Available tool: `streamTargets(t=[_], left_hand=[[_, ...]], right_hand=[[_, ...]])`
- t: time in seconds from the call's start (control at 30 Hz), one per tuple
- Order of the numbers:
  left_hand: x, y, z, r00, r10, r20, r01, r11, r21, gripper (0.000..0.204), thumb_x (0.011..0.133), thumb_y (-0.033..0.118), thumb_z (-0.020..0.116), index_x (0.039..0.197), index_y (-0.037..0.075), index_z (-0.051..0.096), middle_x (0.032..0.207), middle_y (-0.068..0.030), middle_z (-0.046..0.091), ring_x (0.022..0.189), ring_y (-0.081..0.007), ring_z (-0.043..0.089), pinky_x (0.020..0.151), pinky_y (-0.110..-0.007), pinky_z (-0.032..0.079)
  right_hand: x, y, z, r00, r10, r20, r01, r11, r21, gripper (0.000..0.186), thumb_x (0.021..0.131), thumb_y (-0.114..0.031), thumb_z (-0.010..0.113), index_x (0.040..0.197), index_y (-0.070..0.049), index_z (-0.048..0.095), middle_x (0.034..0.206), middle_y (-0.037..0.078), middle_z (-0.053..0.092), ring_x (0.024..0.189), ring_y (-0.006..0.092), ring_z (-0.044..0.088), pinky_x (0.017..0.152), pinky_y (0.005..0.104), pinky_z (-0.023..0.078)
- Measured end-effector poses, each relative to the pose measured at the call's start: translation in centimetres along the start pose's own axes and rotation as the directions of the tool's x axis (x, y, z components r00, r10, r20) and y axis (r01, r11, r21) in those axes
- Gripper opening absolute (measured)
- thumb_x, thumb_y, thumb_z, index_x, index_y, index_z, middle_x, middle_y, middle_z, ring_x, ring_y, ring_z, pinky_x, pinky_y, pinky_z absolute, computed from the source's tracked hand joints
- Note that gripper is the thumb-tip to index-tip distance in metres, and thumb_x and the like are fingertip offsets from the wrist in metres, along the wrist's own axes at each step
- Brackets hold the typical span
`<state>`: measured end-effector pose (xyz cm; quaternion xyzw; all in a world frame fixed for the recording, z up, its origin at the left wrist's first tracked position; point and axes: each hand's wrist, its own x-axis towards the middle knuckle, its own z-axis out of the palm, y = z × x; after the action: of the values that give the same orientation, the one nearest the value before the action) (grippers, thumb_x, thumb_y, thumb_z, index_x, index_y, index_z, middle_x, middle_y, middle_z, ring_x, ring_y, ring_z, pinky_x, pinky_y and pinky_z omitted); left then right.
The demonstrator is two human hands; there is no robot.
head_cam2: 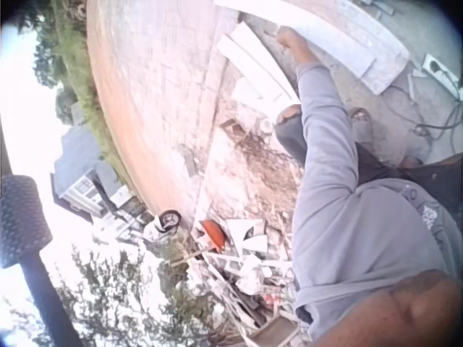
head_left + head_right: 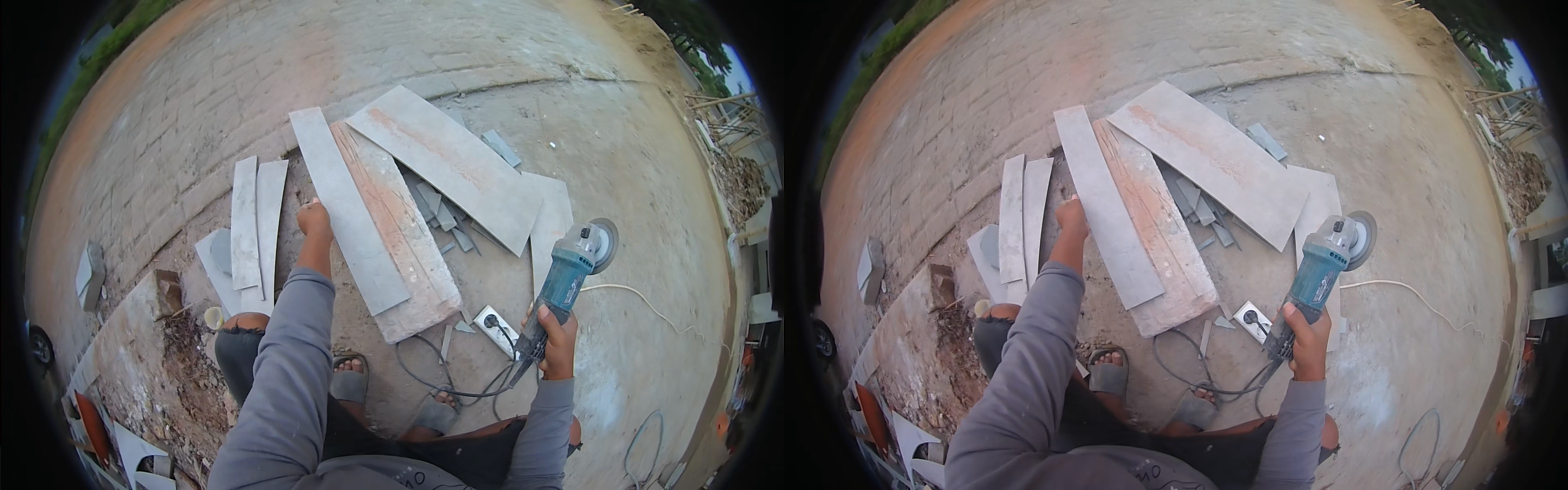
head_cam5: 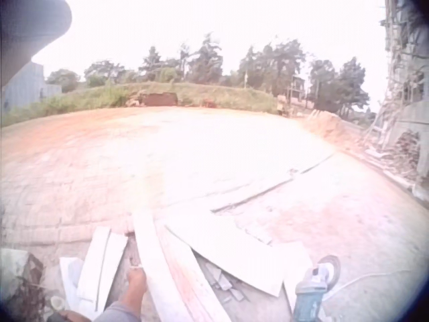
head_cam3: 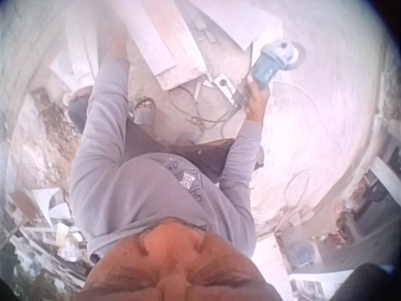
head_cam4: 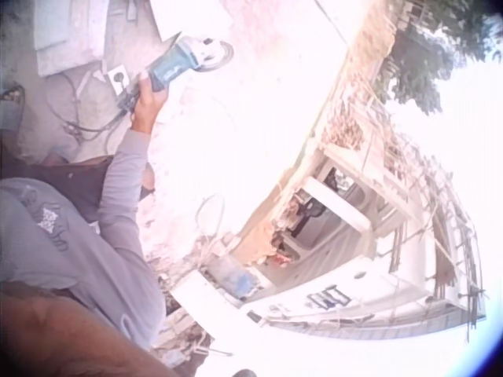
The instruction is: The person uses an angle grinder to cut through pieces of tile on the ground and then picks up the cut fragments by hand.
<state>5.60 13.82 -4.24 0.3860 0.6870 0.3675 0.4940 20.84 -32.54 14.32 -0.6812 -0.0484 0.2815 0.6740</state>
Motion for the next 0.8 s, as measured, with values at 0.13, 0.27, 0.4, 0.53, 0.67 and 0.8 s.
streamTargets(t=[0.13, 0.27, 0.4, 0.53, 0.67, 0.8], left_hand=[[-0.6, 2.0, -0.2, 0.937, -0.122, 0.328, 0.1, 0.992, 0.083, 0.036, 0.085, 0.025, 0.072, 0.101, -0.006, 0.062, 0.095, -0.0197, 0.066, 0.084, -0.0288, 0.063, 0.074, -0.043, 0.051], [-2.0, 2.9, 1.0, 0.973, 0.23, 0.029, -0.228, 0.927, 0.299, 0.042, 0.079, 0.027, 0.078, 0.101, -0.005, 0.063, 0.1, -0.023, 0.065, 0.089, -0.0342, 0.065, 0.07, -0.043, 0.054], [-2.7, 2.6, 0.0, 0.977, 0.133, 0.166, -0.202, 0.826, 0.527, 0.043, 0.075, 0.025, 0.081, 0.1, -0.006, 0.065, 0.103, -0.0257, 0.066, 0.09, -0.0388, 0.068, 0.068, -0.044, 0.056], [-2.3, 2.4, -0.9, 0.974, 0.005, 0.228, -0.132, 0.827, 0.547, 0.044, 0.074, 0.022, 0.081, 0.103, -0.008, 0.064, 0.104, -0.0261, 0.067, 0.089, -0.0375, 0.068, 0.069, -0.044, 0.056], [-1.1, 1.6, -1.1, 0.97, -0.035, 0.241, -0.062, 0.922, 0.382, 0.03, 0.08, 0.016, 0.075, 0.097, -0.006, 0.065, 0.093, -0.0195, 0.068, 0.081, -0.0337, 0.068, 0.066, -0.043, 0.056], [-2.1, 2.4, -1.0, 0.907, -0.185, 0.378, 0.142, 0.98, 0.141, 0.021, 0.086, 0.009, 0.068, 0.102, -0.003, 0.061, 0.097, -0.0134, 0.065, 0.081, -0.0281, 0.066, 0.068, -0.044, 0.057]], right_hand=[[-0.1, -0.3, 1.2, 1.0, 0.014, -0.007, -0.014, 1.0, 0.018, 0.033, 0.082, -0.024, 0.072, 0.101, 0.0, 0.057, 0.082, 0.01, 0.064, 0.067, 0.018, 0.065, 0.059, 0.0295, 0.055], [-0.3, -0.6, 2.1, 1.0, -0.002, 0.025, 0.002, 1.0, -0.004, 0.033, 0.081, -0.021, 0.073, 0.1, 0.0, 0.057, 0.082, 0.009, 0.063, 0.067, 0.0177, 0.064, 0.061, 0.0295, 0.054], [-0.8, -0.5, 2.2, 0.999, 0.022, 0.025, -0.022, 1.0, -0.017, 0.033, 0.08, -0.02, 0.074, 0.1, 0.0, 0.057, 0.082, 0.008, 0.063, 0.068, 0.0173, 0.064, 0.062, 0.0294, 0.053], [-0.9, -0.2, 2.4, 0.999, 0.031, 0.034, -0.03, 0.999, -0.026, 0.034, 0.081, -0.022, 0.072, 0.101, 0.002, 0.057, 0.082, 0.012, 0.064, 0.067, 0.0192, 0.066, 0.06, 0.0301, 0.055], [-0.5, 0.0, 2.6, 0.999, 0.022, 0.046, -0.022, 1.0, -0.007, 0.034, 0.082, -0.022, 0.072, 0.101, 0.002, 0.057, 0.082, 0.012, 0.064, 0.066, 0.0193, 0.066, 0.059, 0.0304, 0.055], [-0.1, 0.0, 2.5, 0.998, 0.031, 0.049, -0.031, 0.999, 0.012, 0.034, 0.082, -0.023, 0.072, 0.101, 0.001, 0.057, 0.082, 0.011, 0.064, 0.066, 0.019, 0.065, 0.06, 0.0304, 0.055]])
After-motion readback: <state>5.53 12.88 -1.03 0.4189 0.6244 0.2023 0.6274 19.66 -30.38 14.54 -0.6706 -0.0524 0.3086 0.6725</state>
